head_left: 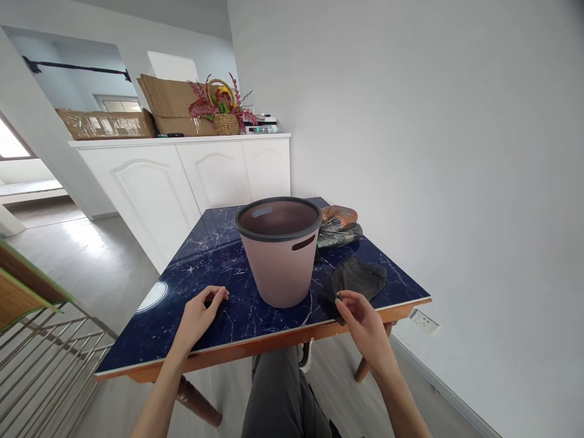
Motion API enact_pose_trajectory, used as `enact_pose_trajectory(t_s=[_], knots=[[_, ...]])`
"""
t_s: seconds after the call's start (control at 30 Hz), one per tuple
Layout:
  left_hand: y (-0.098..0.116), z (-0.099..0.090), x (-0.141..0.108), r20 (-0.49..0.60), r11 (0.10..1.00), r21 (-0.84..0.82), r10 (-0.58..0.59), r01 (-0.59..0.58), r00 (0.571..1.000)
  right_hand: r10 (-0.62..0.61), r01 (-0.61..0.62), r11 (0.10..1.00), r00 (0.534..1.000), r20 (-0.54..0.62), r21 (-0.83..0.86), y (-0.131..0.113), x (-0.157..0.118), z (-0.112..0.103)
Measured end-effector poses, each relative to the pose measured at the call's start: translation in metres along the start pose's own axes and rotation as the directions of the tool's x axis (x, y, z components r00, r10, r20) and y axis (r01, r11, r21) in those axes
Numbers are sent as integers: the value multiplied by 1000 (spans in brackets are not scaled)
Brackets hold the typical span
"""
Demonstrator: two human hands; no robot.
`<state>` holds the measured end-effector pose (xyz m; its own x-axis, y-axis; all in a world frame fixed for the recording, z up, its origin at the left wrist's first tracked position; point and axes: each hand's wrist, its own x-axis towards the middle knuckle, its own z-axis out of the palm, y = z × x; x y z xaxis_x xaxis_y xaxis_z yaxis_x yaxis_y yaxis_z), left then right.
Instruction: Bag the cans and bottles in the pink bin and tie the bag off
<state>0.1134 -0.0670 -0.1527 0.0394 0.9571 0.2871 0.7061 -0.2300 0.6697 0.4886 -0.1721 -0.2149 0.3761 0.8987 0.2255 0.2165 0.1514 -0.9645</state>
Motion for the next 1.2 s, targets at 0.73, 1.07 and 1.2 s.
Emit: enact_pose_trajectory(t_s=[0.73,1.07,1.2], knots=[[140,35,-59,370,935,-250,331,-250,868,-308,382,801,923,231,-461,-45,-32,-6],[131,40,-64,259,910,-327,346,-256,902,155,-255,840,959,239,479,-79,-19,-25],[141,29,-75,354,859,-495,335,-129,874,371,-409,639,906,206,651,-99,-30,-20]])
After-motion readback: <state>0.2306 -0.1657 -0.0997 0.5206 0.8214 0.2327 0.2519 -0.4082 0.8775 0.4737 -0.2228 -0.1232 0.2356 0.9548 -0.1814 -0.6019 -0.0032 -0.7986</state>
